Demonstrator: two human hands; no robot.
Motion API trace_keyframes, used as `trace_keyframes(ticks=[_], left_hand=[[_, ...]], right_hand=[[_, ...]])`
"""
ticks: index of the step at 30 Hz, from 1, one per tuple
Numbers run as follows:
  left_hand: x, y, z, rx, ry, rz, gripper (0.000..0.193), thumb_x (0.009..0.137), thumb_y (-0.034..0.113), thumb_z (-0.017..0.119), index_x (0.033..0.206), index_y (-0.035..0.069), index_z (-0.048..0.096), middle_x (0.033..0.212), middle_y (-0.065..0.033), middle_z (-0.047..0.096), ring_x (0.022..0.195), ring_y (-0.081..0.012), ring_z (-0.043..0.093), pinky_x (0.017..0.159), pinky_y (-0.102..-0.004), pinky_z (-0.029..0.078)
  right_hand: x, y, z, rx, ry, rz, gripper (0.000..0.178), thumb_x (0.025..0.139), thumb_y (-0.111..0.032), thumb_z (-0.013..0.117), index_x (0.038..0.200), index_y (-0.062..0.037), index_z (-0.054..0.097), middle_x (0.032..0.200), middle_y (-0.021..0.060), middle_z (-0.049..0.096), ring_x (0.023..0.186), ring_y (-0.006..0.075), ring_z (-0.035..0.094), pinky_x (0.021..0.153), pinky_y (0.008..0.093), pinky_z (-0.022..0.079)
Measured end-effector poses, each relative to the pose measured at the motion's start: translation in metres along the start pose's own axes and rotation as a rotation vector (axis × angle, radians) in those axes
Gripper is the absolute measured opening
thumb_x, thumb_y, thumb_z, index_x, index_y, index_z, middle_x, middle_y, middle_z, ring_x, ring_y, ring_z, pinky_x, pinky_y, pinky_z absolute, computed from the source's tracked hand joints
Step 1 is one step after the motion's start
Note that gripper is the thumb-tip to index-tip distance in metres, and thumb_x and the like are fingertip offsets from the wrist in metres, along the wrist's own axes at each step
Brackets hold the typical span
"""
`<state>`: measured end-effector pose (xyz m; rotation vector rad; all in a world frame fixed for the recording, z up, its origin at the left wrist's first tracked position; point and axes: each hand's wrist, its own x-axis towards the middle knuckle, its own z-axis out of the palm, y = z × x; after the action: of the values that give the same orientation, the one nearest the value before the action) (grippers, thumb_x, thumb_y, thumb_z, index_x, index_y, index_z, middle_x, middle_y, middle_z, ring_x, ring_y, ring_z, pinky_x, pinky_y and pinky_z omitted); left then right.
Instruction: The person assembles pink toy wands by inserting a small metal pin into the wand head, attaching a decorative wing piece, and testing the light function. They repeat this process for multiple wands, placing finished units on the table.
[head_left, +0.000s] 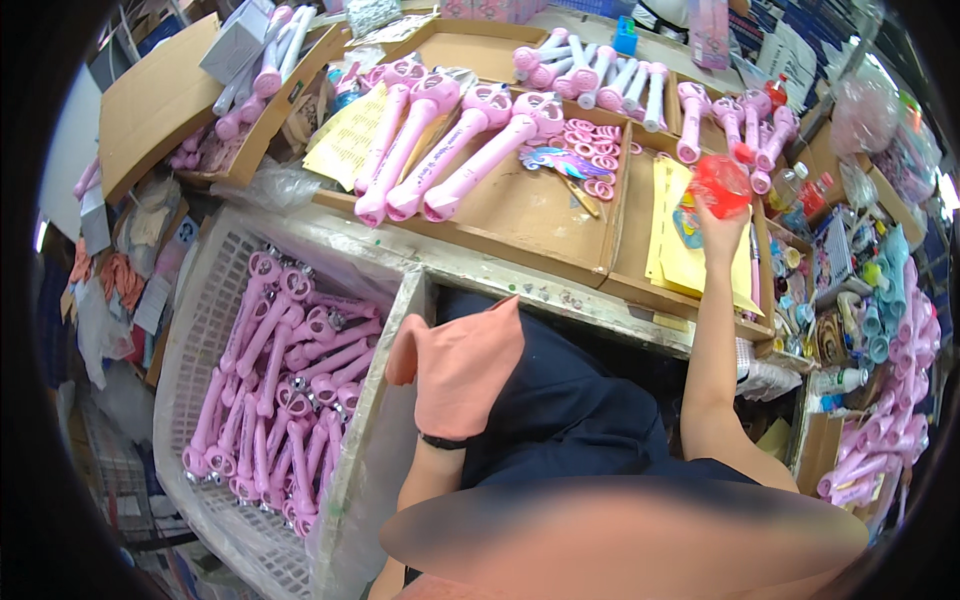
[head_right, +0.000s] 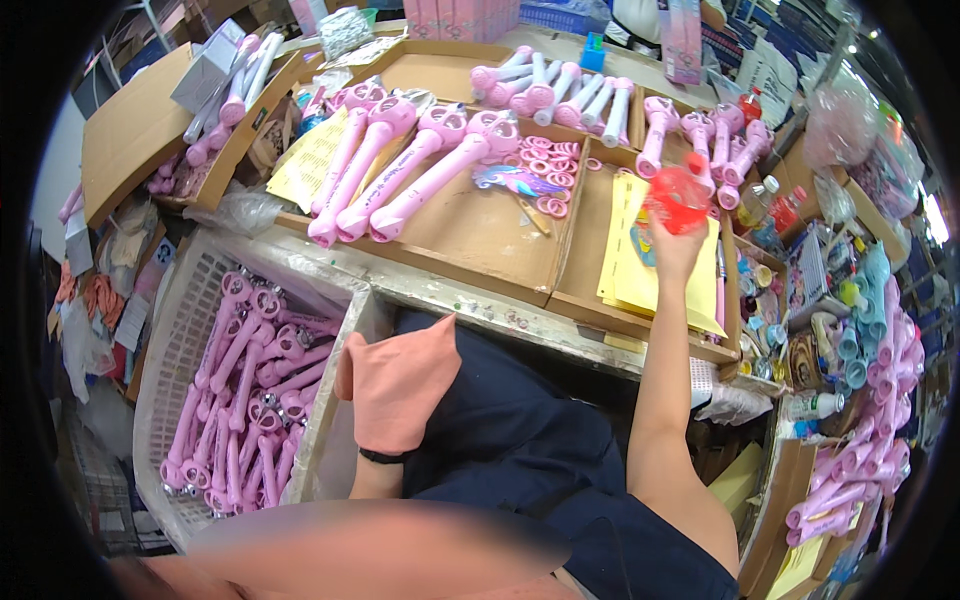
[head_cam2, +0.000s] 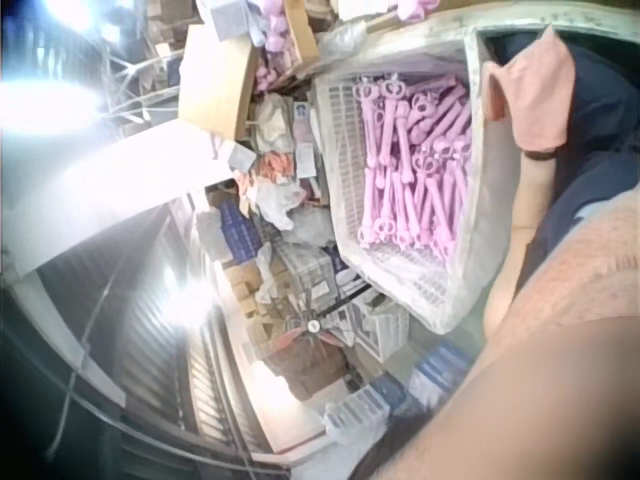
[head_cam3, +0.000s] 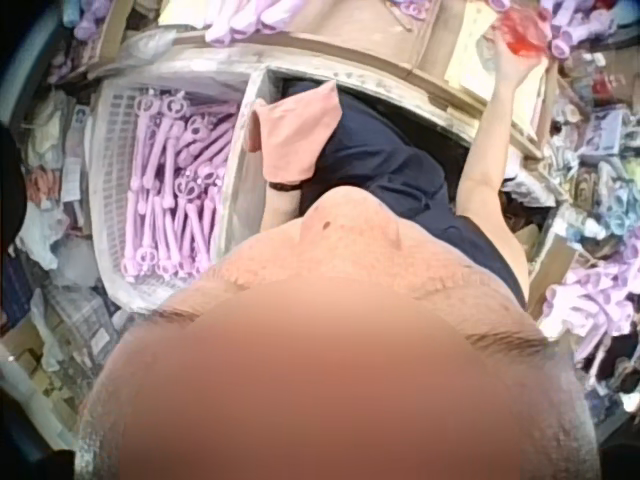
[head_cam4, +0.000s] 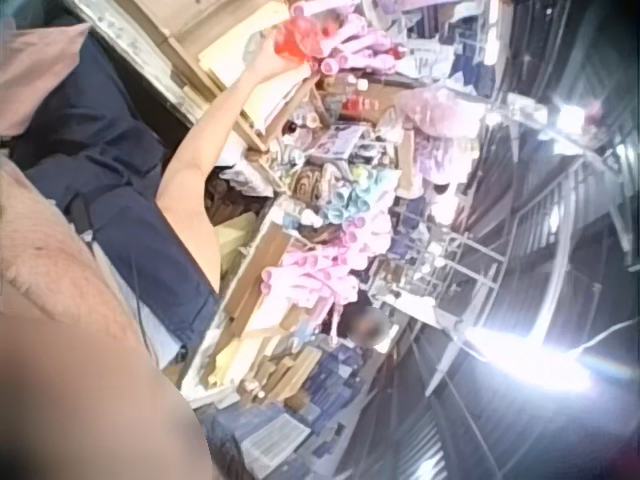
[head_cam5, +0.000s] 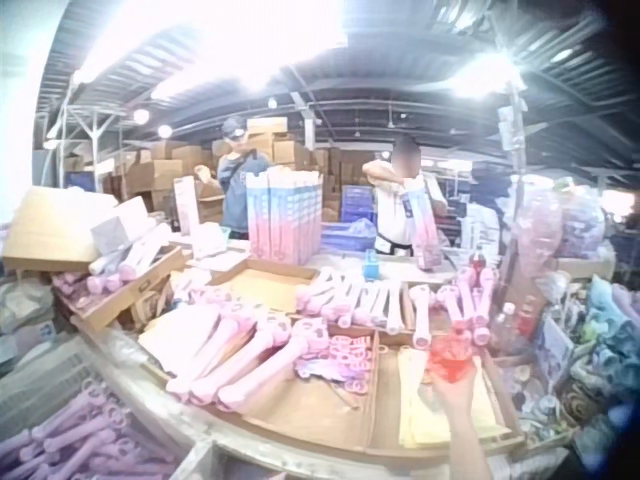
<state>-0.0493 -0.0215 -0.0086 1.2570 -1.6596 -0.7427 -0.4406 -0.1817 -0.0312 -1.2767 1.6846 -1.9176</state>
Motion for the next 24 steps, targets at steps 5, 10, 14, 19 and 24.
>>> trace_keyframes(ticks=[5, 10, 14, 19, 24], left_hand=[[0.031, 0.012, 0.020, -0.919, -0.210, -0.260, 0.025, 0.086, 0.012, 0.064, 0.107, 0.000, 0.061, 0.092, -0.0049, 0.063, 0.083, -0.0163, 0.061, 0.080, -0.0336, 0.045], [0.048, 0.015, 0.033, -1.626, -0.308, -0.500, 0.028, 0.090, 0.024, 0.057, 0.109, 0.003, 0.059, 0.101, -0.0074, 0.062, 0.090, -0.0193, 0.060, 0.083, -0.0348, 0.046], [0.050, 0.006, 0.047, -1.779, -0.223, -0.604, 0.033, 0.092, 0.033, 0.052, 0.110, 0.006, 0.058, 0.108, -0.0094, 0.062, 0.094, -0.0217, 0.059, 0.086, -0.0357, 0.047], [0.045, -0.003, 0.037, -1.537, 0.064, -0.822, 0.044, 0.097, 0.043, 0.041, 0.112, 0.004, 0.057, 0.111, -0.0086, 0.062, 0.103, -0.0250, 0.058, 0.088, -0.0361, 0.048], [0.058, 0.004, 0.044, -0.415, -0.146, -0.309, 0.032, 0.089, 0.030, 0.062, 0.107, 0.004, 0.059, 0.105, -0.0069, 0.066, 0.093, -0.0195, 0.063, 0.082, -0.0320, 0.050]], right_hand=[[-0.037, -0.037, 0.018, -0.563, -0.108, -0.774, 0.072, 0.065, -0.007, 0.081, 0.129, -0.0070, 0.049, 0.126, 0.0126, 0.057, 0.126, 0.0336, 0.051, 0.113, 0.0476, 0.030], [-0.074, -0.078, 0.043, -0.554, -0.463, -1.134, 0.055, 0.076, 0.001, 0.064, 0.127, -0.0169, 0.053, 0.131, 0.0021, 0.056, 0.129, 0.0220, 0.049, 0.119, 0.0504, 0.018], [-0.093, -0.101, 0.074, -0.491, -0.371, -1.479, 0.049, 0.076, -0.016, 0.078, 0.119, -0.0318, 0.059, 0.129, -0.0059, 0.058, 0.123, 0.0156, 0.054, 0.120, 0.0496, 0.016], [-0.074, -0.107, 0.089, -0.563, -0.342, -1.410, 0.047, 0.077, -0.009, 0.071, 0.118, -0.0280, 0.060, 0.127, -0.0040, 0.059, 0.125, 0.0165, 0.053, 0.118, 0.0499, 0.017], [-0.070, -0.096, 0.052, -0.637, -0.436, -1.287, 0.045, 0.074, -0.009, 0.071, 0.117, -0.0220, 0.062, 0.125, -0.0016, 0.060, 0.127, 0.0220, 0.051, 0.118, 0.0504, 0.015]])
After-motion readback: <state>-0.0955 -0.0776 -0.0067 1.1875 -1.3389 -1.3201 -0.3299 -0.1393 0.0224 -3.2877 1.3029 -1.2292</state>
